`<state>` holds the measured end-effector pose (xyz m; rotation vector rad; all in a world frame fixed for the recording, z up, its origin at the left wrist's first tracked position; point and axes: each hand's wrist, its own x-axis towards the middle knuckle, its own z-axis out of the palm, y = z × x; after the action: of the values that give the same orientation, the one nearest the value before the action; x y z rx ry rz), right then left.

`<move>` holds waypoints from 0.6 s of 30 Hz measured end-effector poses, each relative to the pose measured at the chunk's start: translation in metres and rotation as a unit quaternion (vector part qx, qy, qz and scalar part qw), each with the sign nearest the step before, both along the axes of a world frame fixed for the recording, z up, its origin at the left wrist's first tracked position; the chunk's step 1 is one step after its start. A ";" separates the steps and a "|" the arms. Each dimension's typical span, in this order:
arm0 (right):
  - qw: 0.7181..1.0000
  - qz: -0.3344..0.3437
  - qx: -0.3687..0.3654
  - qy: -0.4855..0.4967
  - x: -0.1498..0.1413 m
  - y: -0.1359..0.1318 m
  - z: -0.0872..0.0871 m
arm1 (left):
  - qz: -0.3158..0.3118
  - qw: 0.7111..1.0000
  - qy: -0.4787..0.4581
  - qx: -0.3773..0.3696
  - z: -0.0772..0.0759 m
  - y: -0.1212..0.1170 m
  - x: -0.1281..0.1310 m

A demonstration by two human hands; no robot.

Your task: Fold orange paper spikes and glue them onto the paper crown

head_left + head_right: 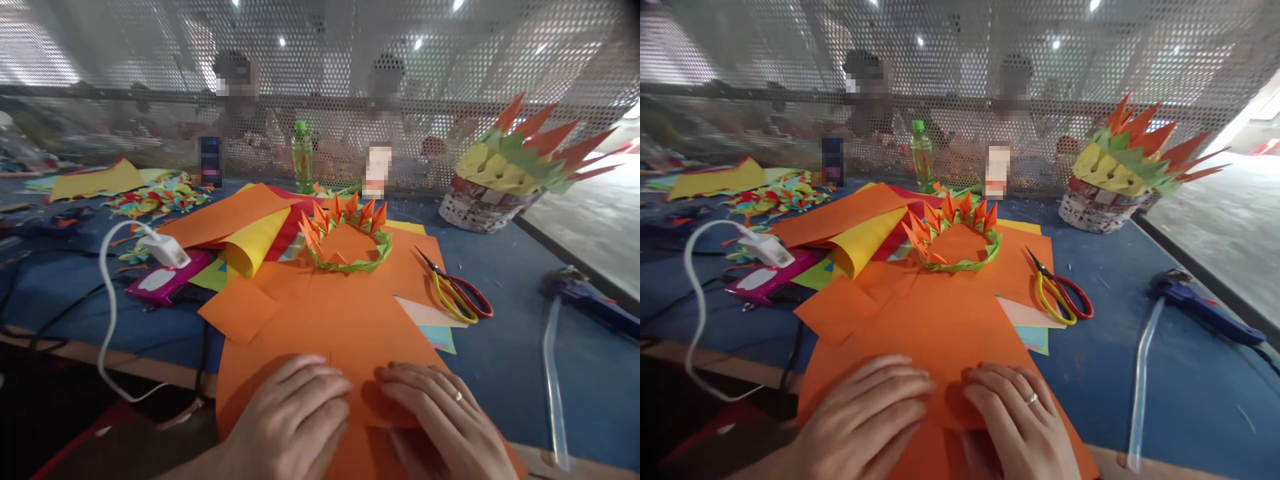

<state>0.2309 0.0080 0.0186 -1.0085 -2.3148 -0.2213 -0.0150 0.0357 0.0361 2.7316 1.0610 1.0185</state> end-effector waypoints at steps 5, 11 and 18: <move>1.000 -0.003 -0.021 0.021 0.001 -0.004 0.004 | 0.057 0.996 -0.058 -0.024 0.003 -0.014 0.002; 0.989 -0.100 -0.075 0.083 -0.005 -0.006 0.010 | 0.104 0.977 -0.143 -0.120 0.000 -0.027 0.004; 0.962 -0.224 -0.107 0.115 -0.021 0.000 0.011 | 0.193 0.971 -0.130 -0.047 -0.013 -0.024 0.022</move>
<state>0.2099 0.0084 0.0295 -1.5751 -1.9055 -0.0263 0.0068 0.0120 0.0227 2.2821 1.5762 1.2877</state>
